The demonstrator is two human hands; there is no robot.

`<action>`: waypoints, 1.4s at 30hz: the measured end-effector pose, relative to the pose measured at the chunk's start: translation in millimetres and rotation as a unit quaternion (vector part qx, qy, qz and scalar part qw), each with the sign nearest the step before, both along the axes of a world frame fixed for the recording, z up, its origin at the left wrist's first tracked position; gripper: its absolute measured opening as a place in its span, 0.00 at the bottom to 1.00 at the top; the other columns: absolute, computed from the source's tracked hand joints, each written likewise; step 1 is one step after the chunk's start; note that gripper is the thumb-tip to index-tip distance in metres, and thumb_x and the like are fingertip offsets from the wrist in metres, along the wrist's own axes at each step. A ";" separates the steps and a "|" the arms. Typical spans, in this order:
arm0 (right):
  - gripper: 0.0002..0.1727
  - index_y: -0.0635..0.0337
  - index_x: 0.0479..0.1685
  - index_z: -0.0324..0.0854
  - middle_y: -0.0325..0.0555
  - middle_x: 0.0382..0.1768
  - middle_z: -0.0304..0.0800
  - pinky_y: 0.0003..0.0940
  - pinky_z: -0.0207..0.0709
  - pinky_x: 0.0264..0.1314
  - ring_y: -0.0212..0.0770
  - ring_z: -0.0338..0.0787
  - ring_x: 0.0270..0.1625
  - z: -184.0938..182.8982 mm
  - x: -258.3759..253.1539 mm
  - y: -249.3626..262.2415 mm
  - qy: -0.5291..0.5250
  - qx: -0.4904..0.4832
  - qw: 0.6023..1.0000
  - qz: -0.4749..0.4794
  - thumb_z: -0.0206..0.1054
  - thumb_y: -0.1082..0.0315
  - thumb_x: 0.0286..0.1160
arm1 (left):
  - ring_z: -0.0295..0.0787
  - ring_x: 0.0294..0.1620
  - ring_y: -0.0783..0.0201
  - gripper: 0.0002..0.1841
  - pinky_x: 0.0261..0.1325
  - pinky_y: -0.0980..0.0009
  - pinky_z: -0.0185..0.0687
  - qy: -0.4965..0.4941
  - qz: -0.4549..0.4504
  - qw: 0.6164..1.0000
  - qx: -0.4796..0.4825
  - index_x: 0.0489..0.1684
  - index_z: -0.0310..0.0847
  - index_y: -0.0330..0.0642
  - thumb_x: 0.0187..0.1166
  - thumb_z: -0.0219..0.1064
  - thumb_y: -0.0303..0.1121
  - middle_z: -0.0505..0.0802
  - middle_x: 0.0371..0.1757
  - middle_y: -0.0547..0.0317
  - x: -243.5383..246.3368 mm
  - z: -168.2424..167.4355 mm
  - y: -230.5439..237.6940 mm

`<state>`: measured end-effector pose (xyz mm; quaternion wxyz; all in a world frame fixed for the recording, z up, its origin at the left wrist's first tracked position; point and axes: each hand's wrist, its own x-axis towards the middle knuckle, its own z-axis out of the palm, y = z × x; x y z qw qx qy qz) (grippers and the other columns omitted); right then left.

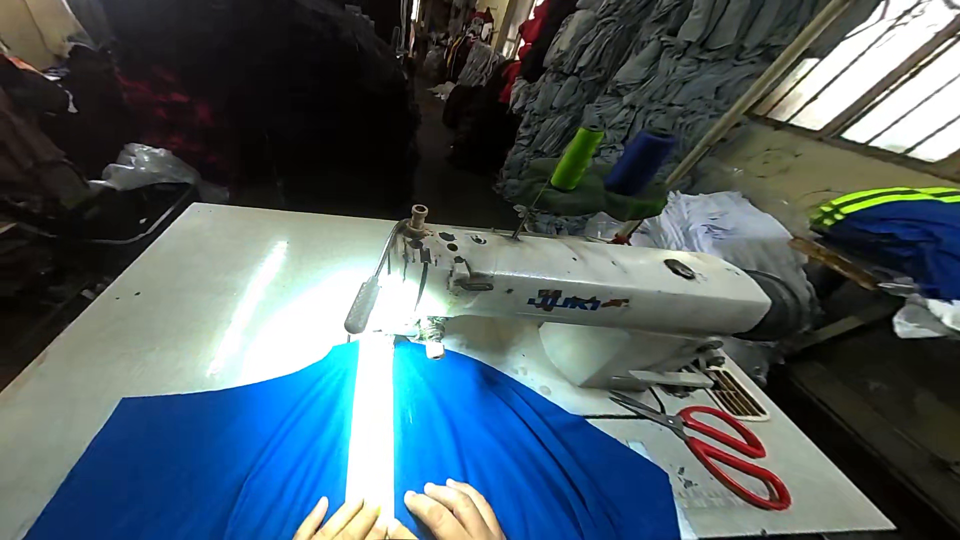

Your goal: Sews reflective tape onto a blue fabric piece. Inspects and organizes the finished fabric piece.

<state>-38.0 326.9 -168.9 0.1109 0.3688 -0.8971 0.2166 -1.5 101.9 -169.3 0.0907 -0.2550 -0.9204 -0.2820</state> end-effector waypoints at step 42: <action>0.16 0.52 0.62 0.90 0.52 0.66 0.91 0.62 0.76 0.75 0.58 0.86 0.73 38.7 -40.6 43.4 0.006 0.030 0.997 -0.064 0.65 0.60 0.82 | 0.87 0.72 0.44 0.15 0.79 0.39 0.71 -0.002 -0.045 0.998 -0.039 0.62 0.89 0.38 0.87 0.61 0.34 0.91 0.68 0.44 -39.8 26.3 -18.9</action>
